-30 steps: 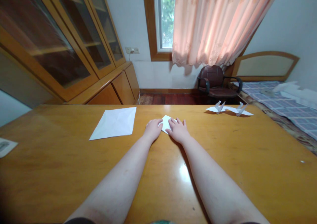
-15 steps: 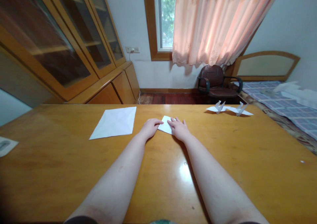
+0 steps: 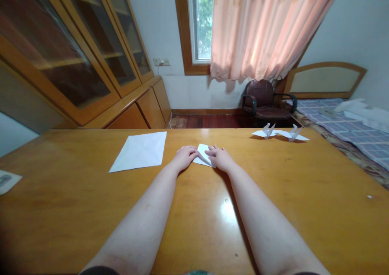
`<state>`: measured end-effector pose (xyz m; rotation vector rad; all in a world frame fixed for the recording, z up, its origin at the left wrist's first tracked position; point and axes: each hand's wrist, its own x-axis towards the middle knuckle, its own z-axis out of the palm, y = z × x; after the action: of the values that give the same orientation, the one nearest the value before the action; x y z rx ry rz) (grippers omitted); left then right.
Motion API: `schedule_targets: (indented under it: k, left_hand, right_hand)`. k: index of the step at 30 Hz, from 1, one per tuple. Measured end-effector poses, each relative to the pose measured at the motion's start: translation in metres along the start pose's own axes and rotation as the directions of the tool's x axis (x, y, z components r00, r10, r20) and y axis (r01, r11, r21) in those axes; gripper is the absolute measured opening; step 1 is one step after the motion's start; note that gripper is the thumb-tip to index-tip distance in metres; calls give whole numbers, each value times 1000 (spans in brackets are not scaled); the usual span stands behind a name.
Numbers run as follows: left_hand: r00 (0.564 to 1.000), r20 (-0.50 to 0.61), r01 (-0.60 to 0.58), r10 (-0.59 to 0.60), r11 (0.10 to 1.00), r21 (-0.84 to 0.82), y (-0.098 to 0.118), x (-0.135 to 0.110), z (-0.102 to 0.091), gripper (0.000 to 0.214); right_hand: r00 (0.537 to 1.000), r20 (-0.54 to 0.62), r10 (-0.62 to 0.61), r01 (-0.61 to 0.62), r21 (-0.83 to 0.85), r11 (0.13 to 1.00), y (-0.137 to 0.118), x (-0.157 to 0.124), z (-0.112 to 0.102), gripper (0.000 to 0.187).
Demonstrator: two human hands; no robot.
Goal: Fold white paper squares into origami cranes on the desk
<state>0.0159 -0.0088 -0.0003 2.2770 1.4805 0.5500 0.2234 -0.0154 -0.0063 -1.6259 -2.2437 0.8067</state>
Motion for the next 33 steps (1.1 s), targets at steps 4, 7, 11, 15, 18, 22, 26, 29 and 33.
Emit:
schedule_targets:
  k: [4, 7, 11, 15, 18, 22, 26, 29, 33]
  left_hand:
    - [999, -43, 20, -19, 999, 30, 1, 0, 3, 22]
    - [998, -59, 38, -35, 998, 40, 2, 1, 5, 20]
    - [992, -77, 102, -96, 991, 81, 8, 1, 8, 17]
    - [987, -88, 141, -132, 985, 98, 14, 1, 9, 13]
    - [985, -86, 156, -148, 983, 94, 17, 0, 8, 14]
    - [983, -94, 169, -159, 980, 102, 18, 0, 8, 14]
    - [982, -111, 163, -150, 980, 110, 17, 0, 10, 13]
    - [984, -113, 150, -138, 983, 110, 15, 1, 13, 12]
    - [984, -115, 146, -136, 986, 85, 12, 1, 15, 16]
  right_hand:
    - [999, 24, -44, 43, 40, 998, 2, 0, 0, 40]
    - [999, 17, -50, 49, 56, 997, 3, 0, 0, 38]
    - [999, 8, -49, 48, 84, 995, 2, 0, 0, 37]
    - [999, -16, -51, 52, 75, 996, -1, -1, 0, 36]
    - [999, -23, -47, 49, 71, 996, -3, -3, 0, 36]
    - [999, -9, -39, 39, 52, 998, -4, -3, -1, 39]
    - [999, -1, -35, 35, 28, 999, -1, -1, 0, 42]
    - [999, 4, -37, 37, 27, 999, 1, 0, 1, 43]
    - [999, 5, -38, 38, 35, 999, 3, 1, 1, 43]
